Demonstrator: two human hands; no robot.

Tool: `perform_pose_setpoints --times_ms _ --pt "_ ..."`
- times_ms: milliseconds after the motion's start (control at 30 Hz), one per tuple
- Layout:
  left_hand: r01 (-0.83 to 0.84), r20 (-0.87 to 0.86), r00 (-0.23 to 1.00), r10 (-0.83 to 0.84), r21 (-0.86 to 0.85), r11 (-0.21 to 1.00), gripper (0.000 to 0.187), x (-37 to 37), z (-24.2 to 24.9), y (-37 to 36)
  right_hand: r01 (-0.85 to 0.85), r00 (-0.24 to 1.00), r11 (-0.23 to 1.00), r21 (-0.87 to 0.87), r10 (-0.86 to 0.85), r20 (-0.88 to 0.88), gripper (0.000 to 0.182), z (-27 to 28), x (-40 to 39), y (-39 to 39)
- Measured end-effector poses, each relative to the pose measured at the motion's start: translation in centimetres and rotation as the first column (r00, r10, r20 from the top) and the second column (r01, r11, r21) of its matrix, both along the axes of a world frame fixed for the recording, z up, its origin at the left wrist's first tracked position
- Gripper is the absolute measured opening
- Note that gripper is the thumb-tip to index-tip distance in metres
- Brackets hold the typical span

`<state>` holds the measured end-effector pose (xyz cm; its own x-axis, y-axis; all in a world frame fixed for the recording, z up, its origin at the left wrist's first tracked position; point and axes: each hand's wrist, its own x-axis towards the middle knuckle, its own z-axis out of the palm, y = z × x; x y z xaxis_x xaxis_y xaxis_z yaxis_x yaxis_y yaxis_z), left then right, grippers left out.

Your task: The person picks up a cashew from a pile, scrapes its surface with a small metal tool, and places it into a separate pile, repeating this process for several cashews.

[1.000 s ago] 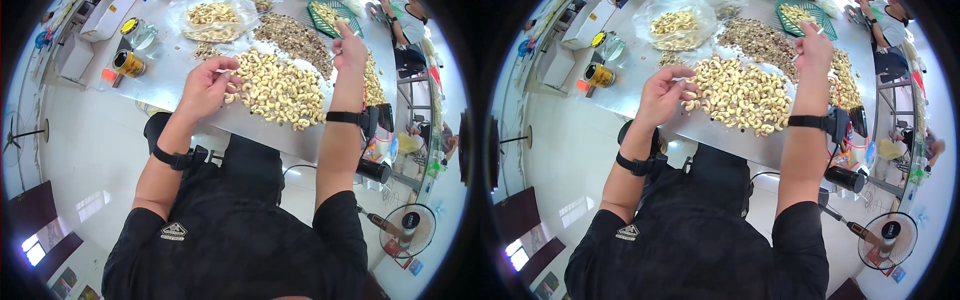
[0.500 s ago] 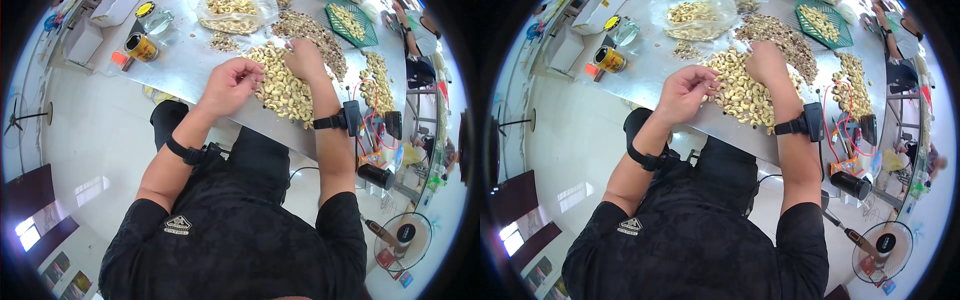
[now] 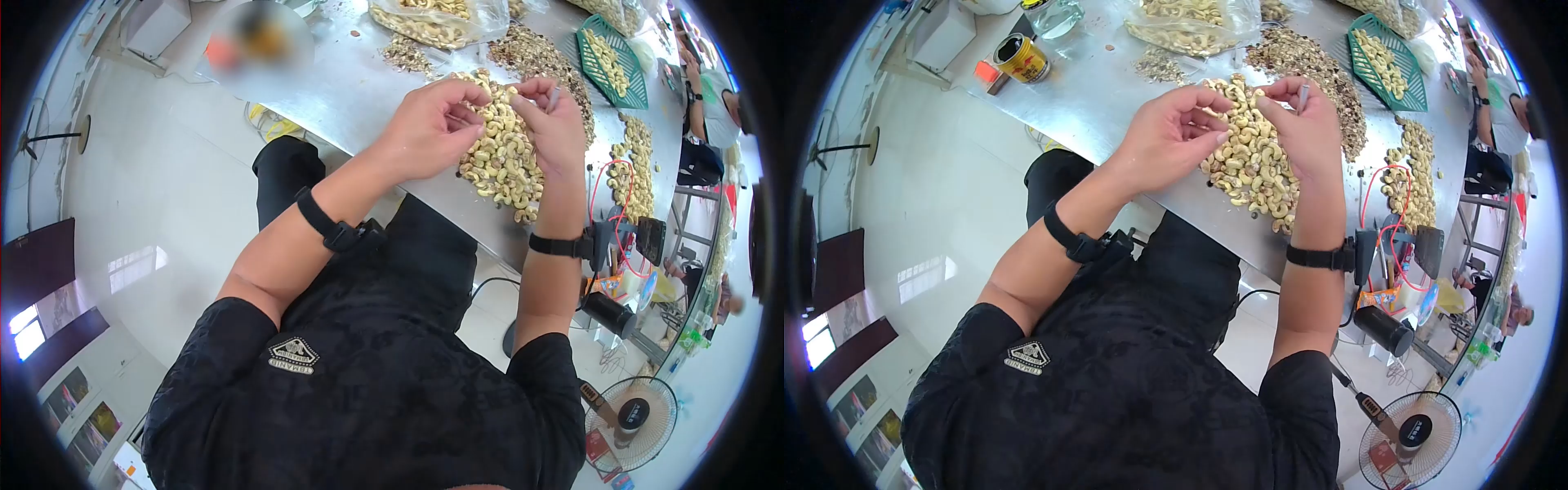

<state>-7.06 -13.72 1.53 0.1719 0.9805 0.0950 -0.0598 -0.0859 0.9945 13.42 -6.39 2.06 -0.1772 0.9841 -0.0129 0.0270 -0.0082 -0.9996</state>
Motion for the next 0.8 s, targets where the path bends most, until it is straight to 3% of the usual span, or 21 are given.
perform_pose_setpoints --times_ms 100,233,433,567,633,800 --pt "-0.017 0.02 1.0 0.016 0.042 0.999 0.036 0.4 0.6 0.4 -0.094 0.976 0.981 -0.172 0.056 -0.212 0.02 1.1 -0.3 -2.2" --pt "0.009 0.013 1.0 -0.01 0.058 0.998 0.039 0.2 0.4 0.6 -0.123 0.957 0.972 -0.2 0.063 -0.284 0.017 0.2 -0.5 -3.3" --pt "0.034 -0.072 0.997 -0.022 0.179 0.983 0.034 0.0 -0.3 0.7 -0.092 0.987 0.984 -0.15 0.071 -0.141 0.017 -0.3 -1.2 -3.9" --pt "0.065 0.098 0.993 -0.063 -0.018 0.998 0.03 0.4 -1.1 1.0 -0.076 0.994 0.983 -0.166 0.062 -0.087 0.015 0.5 -1.4 -4.3" --pt "0.116 0.2 0.976 -0.084 -0.157 0.981 0.028 0.4 -0.4 0.7 -0.099 0.987 0.979 -0.177 0.074 -0.143 0.015 -0.1 -0.7 -3.9" --pt "0.066 0.312 0.95 -0.017 -0.147 0.987 0.027 0.6 -0.3 0.7 -0.096 0.978 0.99 -0.1 0.075 -0.197 0.015 -0.5 -0.7 -3.8"
